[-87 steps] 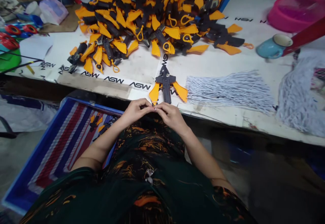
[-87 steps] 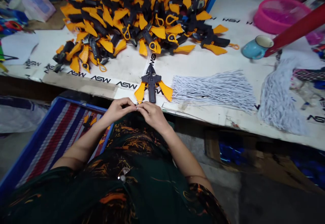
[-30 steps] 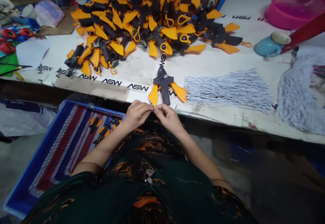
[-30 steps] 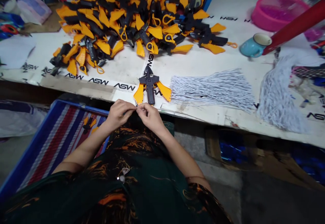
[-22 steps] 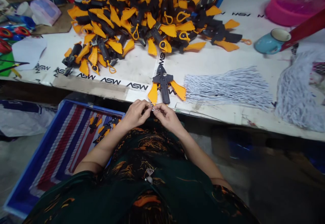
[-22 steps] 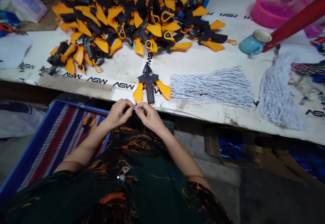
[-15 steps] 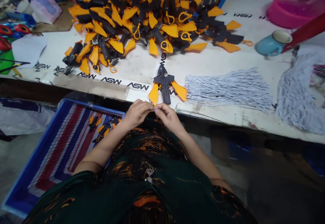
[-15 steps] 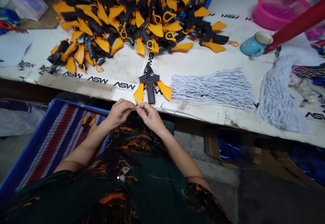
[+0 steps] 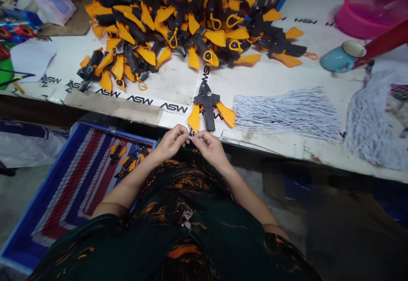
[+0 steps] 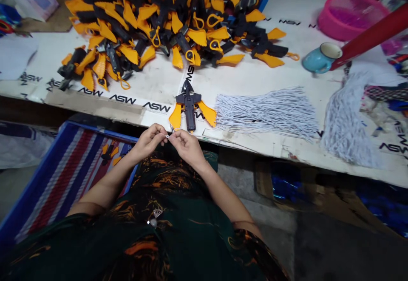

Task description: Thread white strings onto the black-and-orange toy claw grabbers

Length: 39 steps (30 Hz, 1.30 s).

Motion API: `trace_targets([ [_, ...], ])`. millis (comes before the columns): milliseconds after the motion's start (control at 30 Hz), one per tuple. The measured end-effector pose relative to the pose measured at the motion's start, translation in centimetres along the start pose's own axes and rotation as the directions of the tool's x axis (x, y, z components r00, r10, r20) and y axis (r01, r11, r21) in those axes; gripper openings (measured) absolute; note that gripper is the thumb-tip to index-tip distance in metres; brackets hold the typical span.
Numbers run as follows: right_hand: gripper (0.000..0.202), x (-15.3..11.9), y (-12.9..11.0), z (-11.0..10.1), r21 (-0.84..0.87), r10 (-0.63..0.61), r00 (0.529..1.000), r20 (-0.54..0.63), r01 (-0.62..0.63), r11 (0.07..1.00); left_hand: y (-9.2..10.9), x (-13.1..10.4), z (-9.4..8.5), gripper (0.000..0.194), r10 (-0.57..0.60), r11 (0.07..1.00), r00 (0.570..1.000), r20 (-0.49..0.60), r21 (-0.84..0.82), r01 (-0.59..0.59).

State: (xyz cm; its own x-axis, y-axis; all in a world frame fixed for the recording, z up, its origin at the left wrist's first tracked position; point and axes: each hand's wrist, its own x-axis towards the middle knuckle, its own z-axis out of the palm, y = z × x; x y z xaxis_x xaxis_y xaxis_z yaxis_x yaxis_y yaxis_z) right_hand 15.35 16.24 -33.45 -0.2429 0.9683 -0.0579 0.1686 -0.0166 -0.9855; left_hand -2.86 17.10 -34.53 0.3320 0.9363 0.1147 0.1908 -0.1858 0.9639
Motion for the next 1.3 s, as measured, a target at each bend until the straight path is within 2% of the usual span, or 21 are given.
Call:
trace_targets([
  [100,0.03,0.0,0.1,-0.1,-0.006,0.037,0.999,-0.024,-0.037,0.999,-0.1,-0.1,-0.3,0.017,0.021,0.992,0.999,-0.027,0.123,-0.018],
  [167,0.03,0.0,0.0,-0.1,-0.006,0.042,0.999,-0.022,-0.042,0.999,-0.1,-0.1,-0.7,0.018,0.114,0.951,0.993,-0.014,0.291,-0.105],
  [267,0.029,-0.1,-0.2,0.0,-0.008,0.042,0.999,0.005,-0.042,0.999,-0.1,0.2,-1.1,0.02,0.298,0.783,0.947,0.117,0.537,-0.312],
  [333,0.029,-0.1,-0.3,0.1,0.005,0.044,0.999,0.018,-0.044,0.999,0.0,0.5,-1.2,0.02,0.37,0.645,0.903,0.22,0.638,-0.42],
  [433,0.025,-0.1,-0.5,-0.1,-0.01,0.019,1.0,0.013,-0.019,1.0,0.3,0.8,-1.6,0.026,0.423,0.476,0.845,0.327,0.713,-0.514],
  [500,0.022,-0.3,-0.6,-0.3,-0.069,-0.013,1.0,-0.004,0.012,0.998,0.9,0.8,-2.1,0.025,0.419,0.427,0.831,0.366,0.729,-0.536],
  [567,0.02,-0.7,-0.7,-0.6,-0.122,-0.036,0.999,-0.027,0.032,0.992,1.4,0.6,-2.7,0.025,0.397,0.441,0.846,0.356,0.734,-0.516],
  [667,0.019,-1.3,-0.6,-0.7,-0.15,-0.077,0.997,-0.032,0.071,0.986,1.6,0.5,-3.0,0.026,0.355,0.553,0.884,0.306,0.693,-0.462],
  [767,0.015,-1.7,-0.4,-1.5,-0.213,-0.187,0.982,0.011,0.185,0.959,0.9,0.9,-3.3,0.028,0.304,0.652,0.916,0.262,0.643,-0.401],
  [800,0.015,-1.8,-0.3,-2.1,-0.247,-0.222,0.975,-0.002,0.214,0.945,0.6,1.1,-3.5,0.028,0.287,0.663,0.928,0.24,0.649,-0.373],
  [867,0.02,-2.0,0.2,-3.9,-0.336,-0.269,0.958,-0.101,0.222,0.915,0.2,1.6,-4.4,0.029,0.253,0.665,0.947,0.198,0.675,-0.319],
  [933,0.024,-2.1,1.0,-5.7,-0.446,-0.305,0.933,-0.194,0.193,0.874,0.6,2.1,-5.3,0.03,0.236,0.674,0.956,0.176,0.679,-0.292],
  [967,0.024,-2.1,1.4,-6.4,-0.5,-0.319,0.927,-0.197,0.185,0.846,1.0,2.4,-5.5,0.03,0.241,0.685,0.957,0.163,0.67,-0.287],
  [1033,0.022,-2.1,2.3,-6.9,-0.59,-0.329,0.931,-0.158,0.178,0.787,2.0,3.0,-4.9,0.03,0.276,0.7,0.952,0.131,0.651,-0.293],
  [1133,0.019,-1.9,3.0,-5.7,-0.683,-0.324,0.937,-0.131,0.152,0.715,3.0,4.4,-1.7,0.029,0.319,0.657,0.927,0.197,0.659,-0.366],
  [1233,0.023,-1.8,3.1,-4.5,-0.724,-0.317,0.941,-0.121,0.135,0.677,2.2,5.9,1.9,0.036,0.273,0.562,0.896,0.351,0.697,-0.444],
  [1300,0.023,-2.0,3.0,-5.2,-0.715,-0.32,0.938,-0.136,0.13,0.687,0.9,6.4,3.0,0.039,0.227,0.525,0.895,0.384,0.726,-0.444],
])
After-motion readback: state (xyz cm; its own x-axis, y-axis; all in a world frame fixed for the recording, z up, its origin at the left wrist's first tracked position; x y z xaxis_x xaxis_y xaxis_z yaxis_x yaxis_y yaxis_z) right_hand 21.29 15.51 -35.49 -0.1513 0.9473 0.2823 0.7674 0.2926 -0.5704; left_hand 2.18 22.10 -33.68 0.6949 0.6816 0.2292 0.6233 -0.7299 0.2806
